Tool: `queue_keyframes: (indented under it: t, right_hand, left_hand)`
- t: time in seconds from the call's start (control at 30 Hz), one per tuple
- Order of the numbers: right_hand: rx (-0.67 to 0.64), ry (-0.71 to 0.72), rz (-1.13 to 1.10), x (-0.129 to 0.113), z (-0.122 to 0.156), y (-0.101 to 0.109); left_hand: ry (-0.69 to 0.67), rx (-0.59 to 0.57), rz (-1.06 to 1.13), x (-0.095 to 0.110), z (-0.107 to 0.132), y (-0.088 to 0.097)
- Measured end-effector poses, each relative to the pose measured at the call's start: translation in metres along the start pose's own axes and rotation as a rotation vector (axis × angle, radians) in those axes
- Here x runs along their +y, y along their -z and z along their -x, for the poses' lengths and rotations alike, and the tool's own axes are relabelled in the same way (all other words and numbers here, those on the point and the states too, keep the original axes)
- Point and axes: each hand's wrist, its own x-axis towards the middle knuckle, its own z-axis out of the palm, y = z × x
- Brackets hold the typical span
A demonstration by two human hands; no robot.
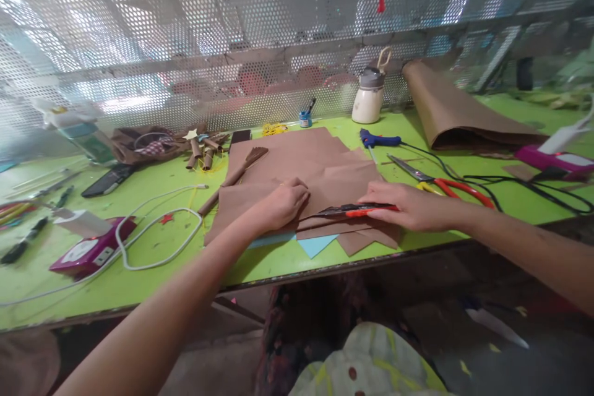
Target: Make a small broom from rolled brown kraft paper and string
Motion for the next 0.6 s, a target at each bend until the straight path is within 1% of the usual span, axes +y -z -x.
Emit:
queue_keyframes:
  t: [0.13, 0.2, 0.37, 0.47, 0.6]
  right_hand:
    - [0.012, 0.036, -0.002, -0.003, -0.015, -0.005]
    - [0.008, 0.042, -0.003, -0.005, -0.015, -0.007]
    - [0.010, 0.015, -0.020, -0.009, -0.005, -0.006]
    - [0.018, 0.033, -0.024, -0.009, -0.009, -0.006]
    - [0.014, 0.063, -0.010, -0.009, -0.018, -0.009]
  left_hand:
    - [-0.007, 0.014, 0.021, -0.001, 0.001, 0.001]
    - [-0.026, 0.019, 0.044, -0.002, 0.001, 0.002]
    - [-0.050, 0.009, 0.091, -0.007, 0.001, 0.002]
    - [-0.057, 0.011, 0.104, -0.011, 0.001, -0.001]
    - [-0.048, 0.043, 0.137, -0.012, 0.002, -0.001]
